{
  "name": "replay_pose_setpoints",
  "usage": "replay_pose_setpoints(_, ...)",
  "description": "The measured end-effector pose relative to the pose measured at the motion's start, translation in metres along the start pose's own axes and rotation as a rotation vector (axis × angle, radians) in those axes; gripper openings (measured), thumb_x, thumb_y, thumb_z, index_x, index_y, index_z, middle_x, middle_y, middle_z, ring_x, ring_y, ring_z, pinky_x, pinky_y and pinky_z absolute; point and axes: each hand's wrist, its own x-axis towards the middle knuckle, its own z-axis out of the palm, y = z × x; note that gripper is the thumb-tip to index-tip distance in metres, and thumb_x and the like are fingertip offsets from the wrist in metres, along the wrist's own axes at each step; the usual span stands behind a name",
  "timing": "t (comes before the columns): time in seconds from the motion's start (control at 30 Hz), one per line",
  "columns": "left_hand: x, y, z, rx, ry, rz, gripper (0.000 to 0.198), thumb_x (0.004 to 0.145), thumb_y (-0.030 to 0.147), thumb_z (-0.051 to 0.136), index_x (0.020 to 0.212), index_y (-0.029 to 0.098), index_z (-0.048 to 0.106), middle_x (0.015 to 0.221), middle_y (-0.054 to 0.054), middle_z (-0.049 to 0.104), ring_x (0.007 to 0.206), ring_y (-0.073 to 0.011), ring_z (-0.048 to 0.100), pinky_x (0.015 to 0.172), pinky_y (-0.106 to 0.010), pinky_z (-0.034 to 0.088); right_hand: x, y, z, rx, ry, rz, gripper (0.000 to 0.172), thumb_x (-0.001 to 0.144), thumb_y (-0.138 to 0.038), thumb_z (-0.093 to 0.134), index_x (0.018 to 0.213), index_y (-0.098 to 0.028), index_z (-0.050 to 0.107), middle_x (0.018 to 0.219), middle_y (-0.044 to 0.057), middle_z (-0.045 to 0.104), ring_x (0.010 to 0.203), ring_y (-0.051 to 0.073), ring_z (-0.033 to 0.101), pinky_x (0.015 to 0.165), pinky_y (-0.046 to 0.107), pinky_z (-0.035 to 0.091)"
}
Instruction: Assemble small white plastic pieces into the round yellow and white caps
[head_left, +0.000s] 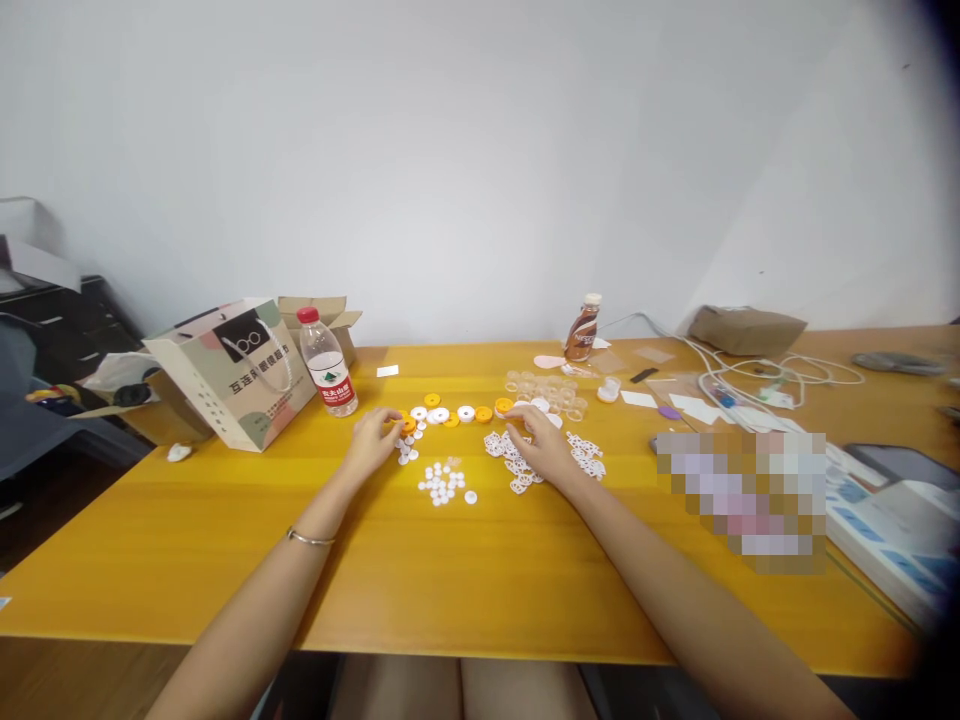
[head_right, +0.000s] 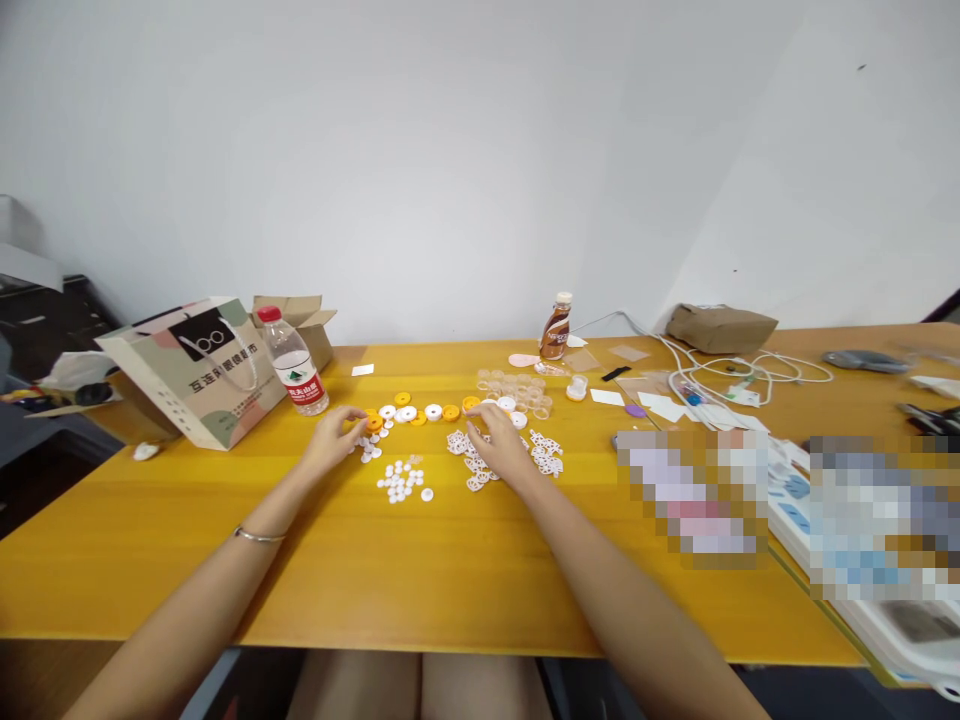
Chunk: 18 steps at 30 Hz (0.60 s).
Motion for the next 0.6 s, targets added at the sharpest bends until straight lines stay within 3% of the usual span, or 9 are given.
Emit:
replay_pose_setpoints(0.2, 0.006, 0.004, 0.013, 0.058, -0.059, -0.073, 0.014, 0.072, 0.031, 0.054, 0.076, 0.020, 0.060, 0.083, -0.003, 0.064, 0.082, -0.0199, 0.057, 0.076, -0.032, 0.037, 0.000, 0.004, 0.002, -0.014, 0.009, -0.031, 0.016, 0.080, -0.022, 0.045, 0.094, -0.021, 0.053, 0.097, 0.006, 0.058, 0.094, 0.020, 0.053, 0.080, 0.035, 0.042)
replay_pose_setpoints(0.6, 0.012, 0.000, 0.013, 0.064, -0.081, -0.216, 0.020, 0.068, 0.037, 0.056, 0.072, 0.020, 0.065, 0.071, -0.002, 0.067, 0.071, -0.0191, 0.061, 0.066, -0.028, 0.039, 0.000, 0.004, 0.003, -0.013, 0.000, -0.032, 0.017, 0.080, -0.022, 0.045, 0.095, -0.021, 0.053, 0.097, 0.006, 0.059, 0.094, 0.019, 0.053, 0.081, 0.035, 0.041)
